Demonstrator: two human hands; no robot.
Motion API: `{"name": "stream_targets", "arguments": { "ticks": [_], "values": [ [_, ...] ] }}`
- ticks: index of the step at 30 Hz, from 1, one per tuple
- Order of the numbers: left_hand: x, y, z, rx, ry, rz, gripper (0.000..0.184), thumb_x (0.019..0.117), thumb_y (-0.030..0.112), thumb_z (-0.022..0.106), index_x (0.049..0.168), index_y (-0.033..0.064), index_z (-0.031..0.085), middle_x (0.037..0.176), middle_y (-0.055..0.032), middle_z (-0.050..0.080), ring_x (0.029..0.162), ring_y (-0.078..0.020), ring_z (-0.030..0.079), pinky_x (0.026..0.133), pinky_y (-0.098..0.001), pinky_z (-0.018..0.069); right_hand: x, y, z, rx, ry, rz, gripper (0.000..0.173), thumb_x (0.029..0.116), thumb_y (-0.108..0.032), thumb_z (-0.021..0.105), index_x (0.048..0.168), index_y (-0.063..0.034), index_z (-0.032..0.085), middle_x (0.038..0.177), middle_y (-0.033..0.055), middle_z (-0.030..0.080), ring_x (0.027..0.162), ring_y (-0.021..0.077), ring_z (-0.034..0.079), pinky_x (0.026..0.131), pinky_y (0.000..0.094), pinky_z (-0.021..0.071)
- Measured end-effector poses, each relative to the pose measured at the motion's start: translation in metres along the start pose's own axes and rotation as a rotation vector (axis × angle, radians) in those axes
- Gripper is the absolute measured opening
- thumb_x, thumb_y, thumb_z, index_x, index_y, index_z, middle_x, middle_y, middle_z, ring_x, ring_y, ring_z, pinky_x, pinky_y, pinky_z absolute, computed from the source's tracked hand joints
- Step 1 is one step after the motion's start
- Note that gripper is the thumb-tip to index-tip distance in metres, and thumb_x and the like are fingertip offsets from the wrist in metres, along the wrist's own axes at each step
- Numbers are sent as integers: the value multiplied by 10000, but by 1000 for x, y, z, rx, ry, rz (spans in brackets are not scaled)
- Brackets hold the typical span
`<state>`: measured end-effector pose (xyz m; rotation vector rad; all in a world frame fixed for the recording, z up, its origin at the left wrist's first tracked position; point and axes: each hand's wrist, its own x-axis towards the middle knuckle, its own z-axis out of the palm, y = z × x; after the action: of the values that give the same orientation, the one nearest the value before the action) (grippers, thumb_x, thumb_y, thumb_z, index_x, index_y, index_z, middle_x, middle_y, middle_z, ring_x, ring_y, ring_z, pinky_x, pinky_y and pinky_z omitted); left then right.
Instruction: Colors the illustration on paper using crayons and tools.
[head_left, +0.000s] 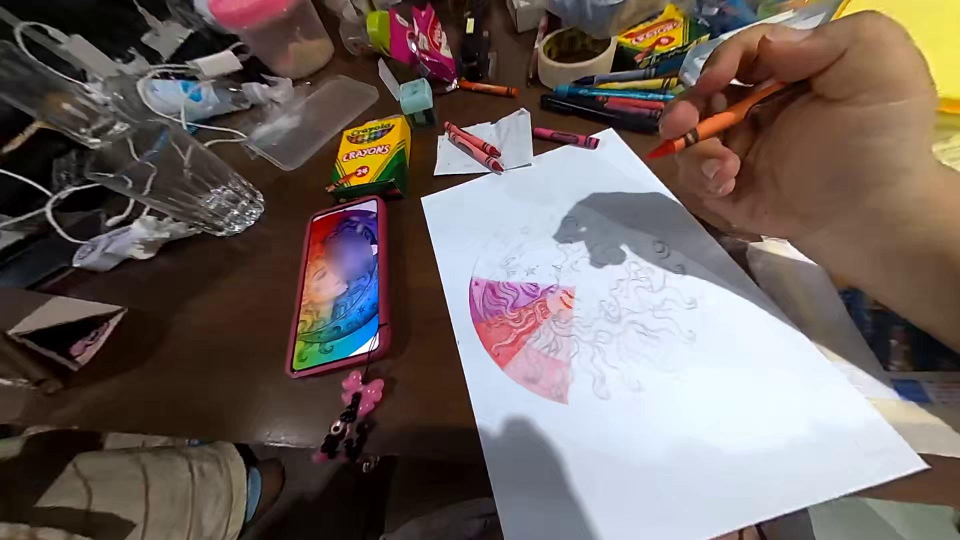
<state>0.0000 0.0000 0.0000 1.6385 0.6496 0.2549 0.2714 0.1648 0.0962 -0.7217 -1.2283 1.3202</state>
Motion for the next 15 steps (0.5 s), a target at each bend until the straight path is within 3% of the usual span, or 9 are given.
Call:
{"name": "stream_targets", "arguments": {
  "ticks": [2, 4, 5, 7, 8, 9, 11, 12, 15],
  "values": [
    [-11, 4, 3, -87, 94, 99, 555, 971, 418, 637, 1241, -66, 665, 1189, -106, 718, 1156, -45, 640, 1033, -258, 489, 0, -3, 1, 32, 30, 18, 563, 1071, -216, 91, 909, -197, 630, 848, -31, 748, 566, 10, 610, 475, 130, 470],
    [-17, 18, 6, -245, 239, 137, 594, 978, 489, 603, 1199, -57, 675, 1172, -28, 720, 1142, 23, 617, 1031, -210, 479, 1, -3, -2, 63, 38, 45, 583, 1062, -245, 55, 996, -198, 632, 904, -9, 766, 640, 58, 674, 537, 173, 532],
    [-18, 20, 9, -328, 332, 153, 511, 992, 466, 599, 1160, -7, 689, 1122, 31, 731, 1096, 42, 633, 1000, -203, 506, 1, -2, -5, 77, 37, 59, 590, 1059, -264, 41, 1031, -202, 627, 927, 0, 763, 686, 84, 691, 580, 202, 554],
    [-16, 15, 15, -457, 466, 184, 288, 1028, 390, 567, 1132, 160, 704, 1075, 110, 746, 1045, 24, 668, 967, -236, 546, 2, 0, -7, 80, 70, 74, 629, 1055, -291, 17, 998, -220, 639, 840, -22, 720, 680, 92, 673, 604, 231, 564],
    [-15, 13, 17, -519, 499, 217, 255, 1042, 347, 553, 1120, 169, 719, 1055, 76, 762, 1021, -28, 698, 954, -278, 563, 2, -1, -7, 65, 95, 81, 640, 1055, -302, 4, 966, -229, 634, 759, -41, 689, 632, 77, 649, 582, 227, 551],
    [-17, 13, 17, -549, 504, 244, 234, 1046, 327, 550, 1116, 192, 727, 1052, 70, 766, 1012, -43, 707, 948, -286, 566, 1, -3, -6, 54, 115, 88, 647, 1056, -313, -2, 939, -238, 630, 675, -59, 649, 573, 58, 617, 549, 213, 531],
    [-29, 20, 11, -494, 461, 270, 196, 1044, 317, 556, 1139, 295, 726, 1085, 169, 740, 1025, 46, 668, 942, -198, 544, 0, -7, -5, 31, 122, 78, 678, 1061, -345, -28, 899, -256, 624, 551, -87, 570, 471, 23, 549, 484, 184, 495],
    [-38, 23, 4, -480, 423, 299, 192, 1042, 292, 571, 1154, 287, 727, 1094, 165, 738, 1012, 43, 671, 916, -191, 553, 0, -9, -4, 7, 135, 58, 689, 1074, -363, -31, 889, -256, 624, 513, -98, 531, 440, 17, 528, 467, 183, 493],
    [-72, 18, -26, -458, 323, 388, 285, 1020, 263, 605, 1286, 309, 697, 1196, 161, 724, 1062, 40, 672, 903, -179, 563, -2, -11, -3, -164, 121, -12, 505, 1127, -336, 120, 967, -233, 587, 603, -117, 611, 541, 25, 626, 562, 204, 576]
  ]
}}
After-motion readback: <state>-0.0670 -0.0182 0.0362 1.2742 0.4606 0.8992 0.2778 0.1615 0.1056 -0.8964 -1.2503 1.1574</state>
